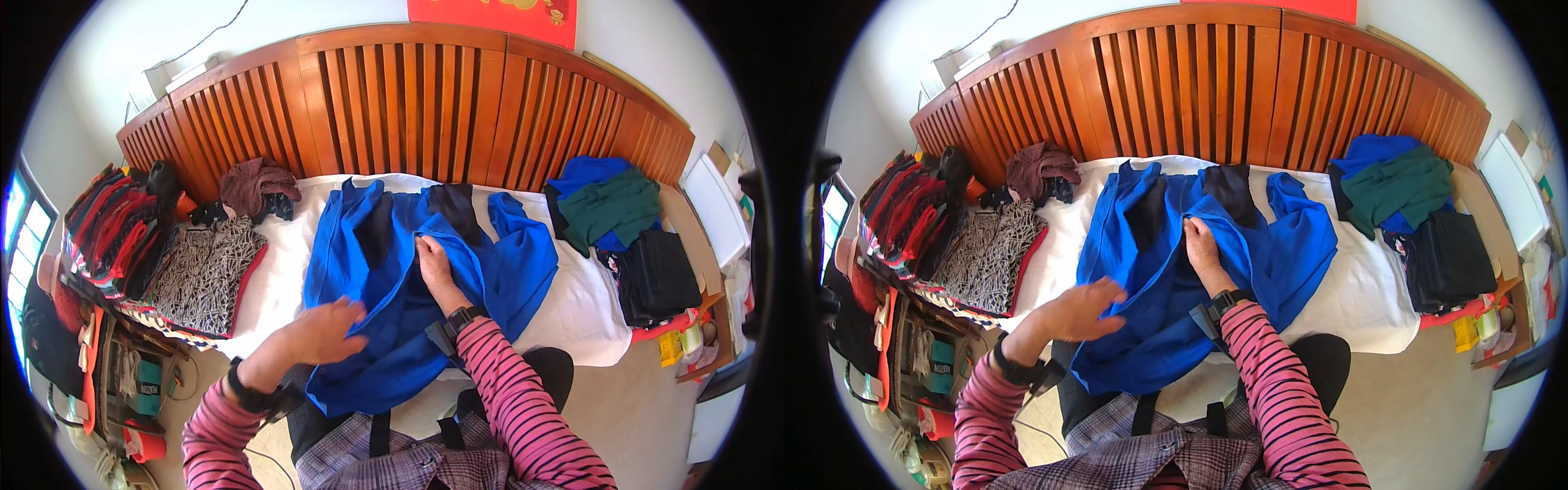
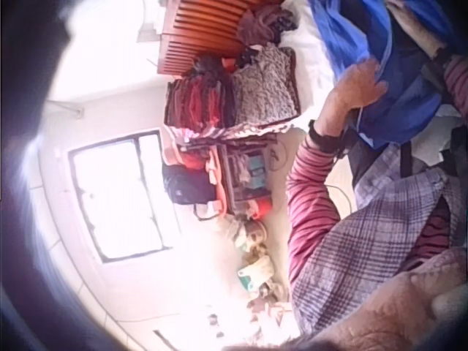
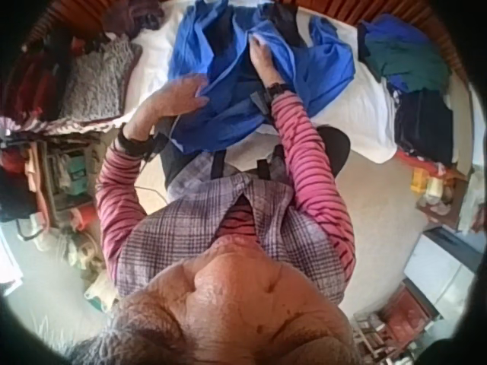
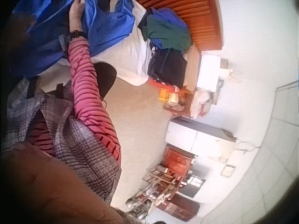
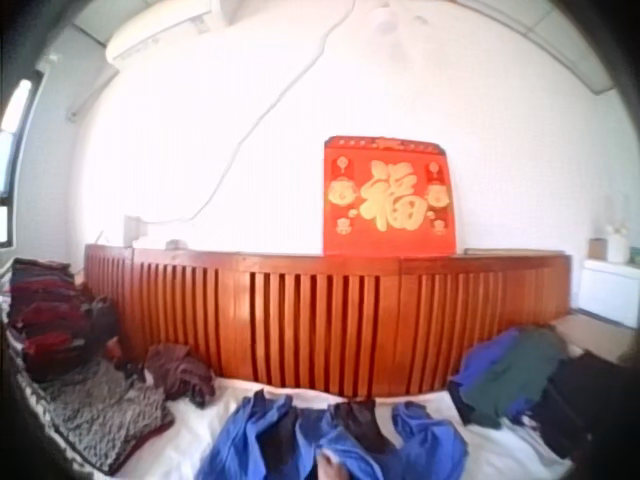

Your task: The person folds a patterned shirt and places it on a stack of folded clothes. Then, the person unfolds a blue jacket, smooths it out, and begins folding it on the bed.

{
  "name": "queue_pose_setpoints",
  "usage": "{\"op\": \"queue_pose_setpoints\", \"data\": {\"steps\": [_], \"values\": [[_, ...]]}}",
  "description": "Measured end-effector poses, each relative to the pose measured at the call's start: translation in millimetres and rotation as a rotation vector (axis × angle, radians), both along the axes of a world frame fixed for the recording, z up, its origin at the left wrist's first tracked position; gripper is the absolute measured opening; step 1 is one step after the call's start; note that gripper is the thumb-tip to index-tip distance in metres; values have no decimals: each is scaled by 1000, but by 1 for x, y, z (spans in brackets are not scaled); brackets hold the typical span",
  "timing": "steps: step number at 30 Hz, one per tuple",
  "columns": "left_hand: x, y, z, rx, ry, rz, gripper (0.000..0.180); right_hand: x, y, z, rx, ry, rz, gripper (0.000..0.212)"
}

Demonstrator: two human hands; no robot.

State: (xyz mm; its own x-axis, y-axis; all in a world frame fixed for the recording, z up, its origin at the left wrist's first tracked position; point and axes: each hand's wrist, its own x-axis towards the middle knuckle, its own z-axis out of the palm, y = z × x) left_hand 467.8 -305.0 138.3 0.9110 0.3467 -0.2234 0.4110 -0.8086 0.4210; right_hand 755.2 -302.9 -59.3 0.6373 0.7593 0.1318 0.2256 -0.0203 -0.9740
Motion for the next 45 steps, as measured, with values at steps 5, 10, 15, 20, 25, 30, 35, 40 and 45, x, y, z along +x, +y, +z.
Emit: {"op": "queue_pose_setpoints", "data": {"steps": [5,10,15,20,25,30,35,40,45], "values": [[94,-6,-61,293,-338,239,56,-19,-14,32,128,-77,19,31],[148,25,-104,227,-429,404,42,-19,-24,35,12,-45,102,28],[136,54,-99,148,-610,645,19,-14,-17,25,106,184,74,30],[121,48,-85,104,-584,550,22,-26,-14,30,29,71,73,30],[114,37,-81,93,-628,568,23,-45,-24,60,7,13,74,31],[106,47,-72,65,-665,595,26,-61,-35,74,31,-404,23,15],[102,53,-61,69,-656,546,25,-57,-32,71,145,-940,-150,27],[103,50,-46,53,-660,561,24,-42,-27,75,-113,-1011,227,31],[101,41,-41,79,-678,499,23,-35,0,73,-551,-1108,373,32]]}}
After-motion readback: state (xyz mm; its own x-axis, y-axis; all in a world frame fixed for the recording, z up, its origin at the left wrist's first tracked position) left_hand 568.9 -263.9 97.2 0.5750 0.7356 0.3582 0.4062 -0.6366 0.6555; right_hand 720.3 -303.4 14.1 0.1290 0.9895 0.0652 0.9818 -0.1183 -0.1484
